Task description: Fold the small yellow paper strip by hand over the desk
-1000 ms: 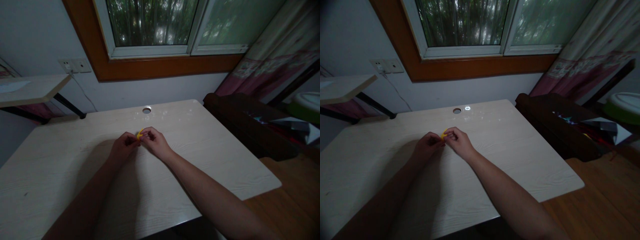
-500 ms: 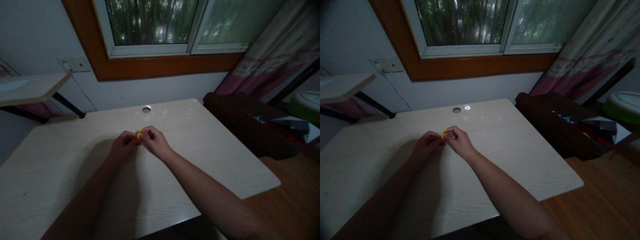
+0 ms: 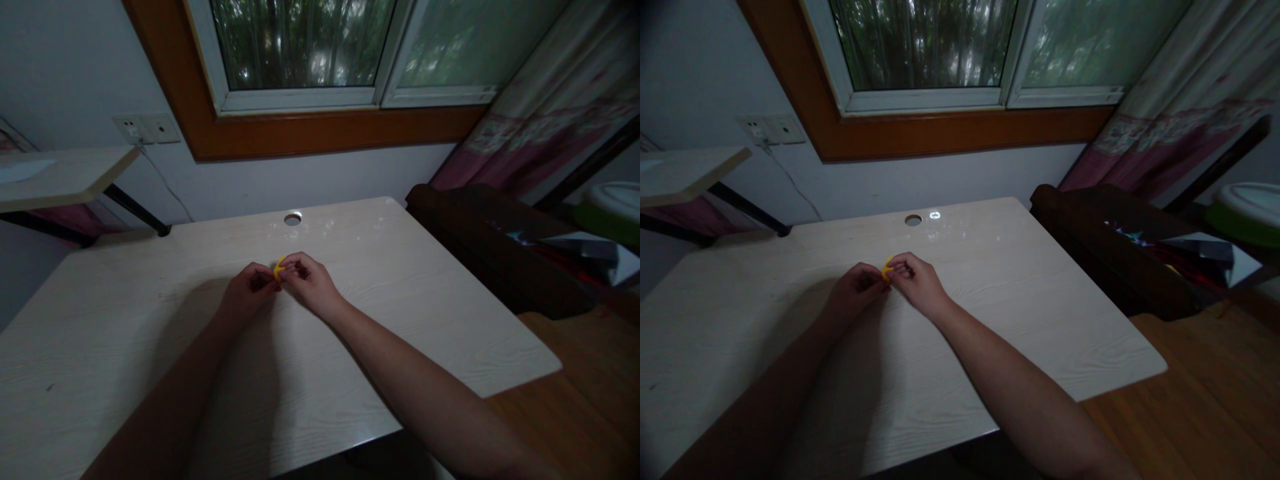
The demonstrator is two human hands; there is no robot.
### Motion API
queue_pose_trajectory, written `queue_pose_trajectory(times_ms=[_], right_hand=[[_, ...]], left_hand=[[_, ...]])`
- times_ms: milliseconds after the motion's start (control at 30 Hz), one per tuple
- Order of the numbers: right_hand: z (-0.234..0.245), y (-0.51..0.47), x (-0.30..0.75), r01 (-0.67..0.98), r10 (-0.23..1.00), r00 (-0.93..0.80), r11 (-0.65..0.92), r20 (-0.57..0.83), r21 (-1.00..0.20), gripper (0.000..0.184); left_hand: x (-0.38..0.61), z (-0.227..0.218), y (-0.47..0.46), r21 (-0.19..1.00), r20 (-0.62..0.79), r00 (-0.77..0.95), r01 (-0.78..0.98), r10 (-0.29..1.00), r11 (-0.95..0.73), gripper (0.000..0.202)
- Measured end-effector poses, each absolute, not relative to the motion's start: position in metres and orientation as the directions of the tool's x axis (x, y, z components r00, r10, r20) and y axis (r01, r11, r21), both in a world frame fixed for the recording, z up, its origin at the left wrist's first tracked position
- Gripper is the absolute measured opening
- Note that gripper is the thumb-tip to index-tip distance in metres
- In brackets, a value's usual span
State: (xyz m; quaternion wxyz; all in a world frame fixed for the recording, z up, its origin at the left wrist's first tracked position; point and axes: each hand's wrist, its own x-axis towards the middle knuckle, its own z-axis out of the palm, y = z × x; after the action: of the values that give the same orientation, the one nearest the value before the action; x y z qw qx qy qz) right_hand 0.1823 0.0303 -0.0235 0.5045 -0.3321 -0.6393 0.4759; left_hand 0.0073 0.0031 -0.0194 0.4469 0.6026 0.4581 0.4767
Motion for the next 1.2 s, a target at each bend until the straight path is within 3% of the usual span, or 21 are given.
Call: queue_pose_trajectory(times_ms=[267, 1200], right_hand=[[-0.0241, 0.0299, 0.1830, -0.056, 0.897, -0.290, 0.332, 0.334, -0.941, 0.016], [-0.0201, 0.0286, 0.1811, -0.029, 0.910, -0.251, 0.335, 0.331, -0.942, 0.014]], left_hand=[[0.0073, -0.0197, 0.0034, 0.963, 0.162, 0.081, 0.205, 0.983, -0.176, 0.025], [0.0065, -0.0195, 0.0054, 0.961, 0.171, 0.103, 0.202, 0.980, -0.189, 0.024]])
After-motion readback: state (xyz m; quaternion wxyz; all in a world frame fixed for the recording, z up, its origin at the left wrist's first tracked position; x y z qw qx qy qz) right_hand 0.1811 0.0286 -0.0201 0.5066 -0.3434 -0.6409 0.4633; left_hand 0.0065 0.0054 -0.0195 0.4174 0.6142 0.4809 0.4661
